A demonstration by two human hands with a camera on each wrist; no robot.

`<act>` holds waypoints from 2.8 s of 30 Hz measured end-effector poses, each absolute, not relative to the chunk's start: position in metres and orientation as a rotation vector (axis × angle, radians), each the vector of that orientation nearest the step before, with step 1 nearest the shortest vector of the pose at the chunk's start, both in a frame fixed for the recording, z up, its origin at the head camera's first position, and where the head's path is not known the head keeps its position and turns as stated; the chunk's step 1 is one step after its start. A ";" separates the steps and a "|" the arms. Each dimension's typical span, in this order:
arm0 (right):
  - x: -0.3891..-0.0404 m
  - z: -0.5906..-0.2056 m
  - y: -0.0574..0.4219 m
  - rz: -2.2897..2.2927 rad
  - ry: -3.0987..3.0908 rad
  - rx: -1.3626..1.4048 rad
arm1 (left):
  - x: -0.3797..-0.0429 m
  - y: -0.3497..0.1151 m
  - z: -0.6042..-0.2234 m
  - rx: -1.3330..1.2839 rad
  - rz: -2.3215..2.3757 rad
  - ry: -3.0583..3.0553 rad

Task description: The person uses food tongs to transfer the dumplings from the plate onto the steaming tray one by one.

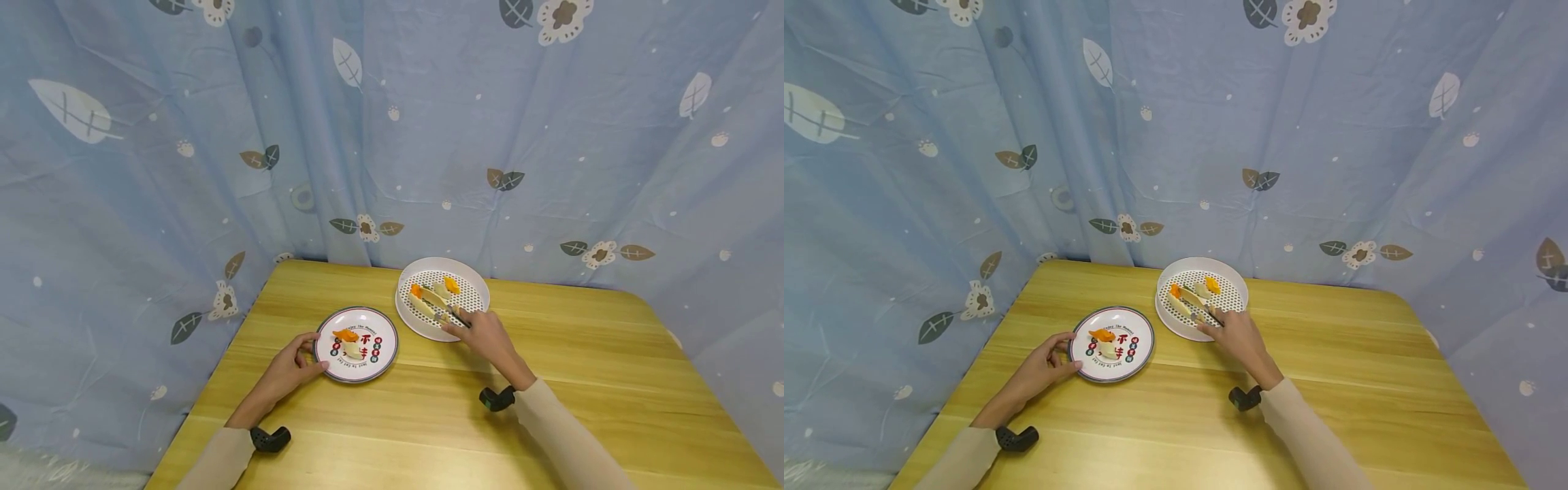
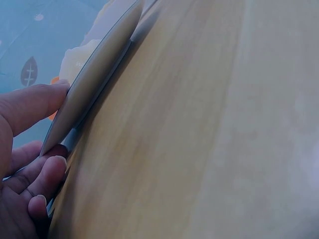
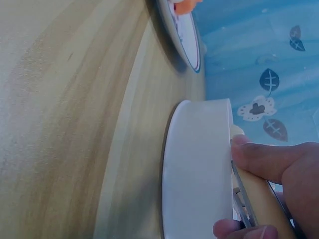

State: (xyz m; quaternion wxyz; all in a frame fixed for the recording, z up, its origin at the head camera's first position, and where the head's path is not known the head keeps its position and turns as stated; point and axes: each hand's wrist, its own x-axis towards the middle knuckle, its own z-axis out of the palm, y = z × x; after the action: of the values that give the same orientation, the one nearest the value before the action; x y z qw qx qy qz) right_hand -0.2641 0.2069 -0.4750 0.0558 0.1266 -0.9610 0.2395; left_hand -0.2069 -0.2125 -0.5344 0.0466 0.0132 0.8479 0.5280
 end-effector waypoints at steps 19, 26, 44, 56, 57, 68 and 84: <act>-0.272 -0.466 0.202 0.694 -2.994 0.361 | -0.207 -0.213 -0.534 0.034 1.606 2.593; -0.266 -0.468 0.204 0.723 -2.961 0.337 | -0.206 -0.213 -0.533 0.044 1.604 2.593; -0.232 -0.468 0.174 0.775 -2.725 0.631 | -0.208 -0.213 -0.534 0.034 1.605 2.578; -0.207 -0.479 0.156 0.839 -2.759 0.783 | -0.206 -0.212 -0.533 0.045 1.607 2.595; -0.206 -0.480 0.154 0.846 -2.769 0.785 | -0.206 -0.212 -0.533 0.044 1.605 2.596; -0.192 -0.494 0.145 0.831 -2.833 0.795 | -0.207 -0.211 -0.534 0.010 1.588 2.605; -0.185 -0.495 0.140 0.908 -2.824 0.792 | -0.207 -0.212 -0.534 0.028 1.585 2.605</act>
State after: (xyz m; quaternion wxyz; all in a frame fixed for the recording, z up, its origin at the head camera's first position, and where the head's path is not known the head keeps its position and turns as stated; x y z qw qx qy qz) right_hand -0.1846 0.1403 -0.4954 0.0354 0.2578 -0.9192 0.2955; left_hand -0.2072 -0.2118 -0.5343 0.0460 0.0090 0.8533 0.5193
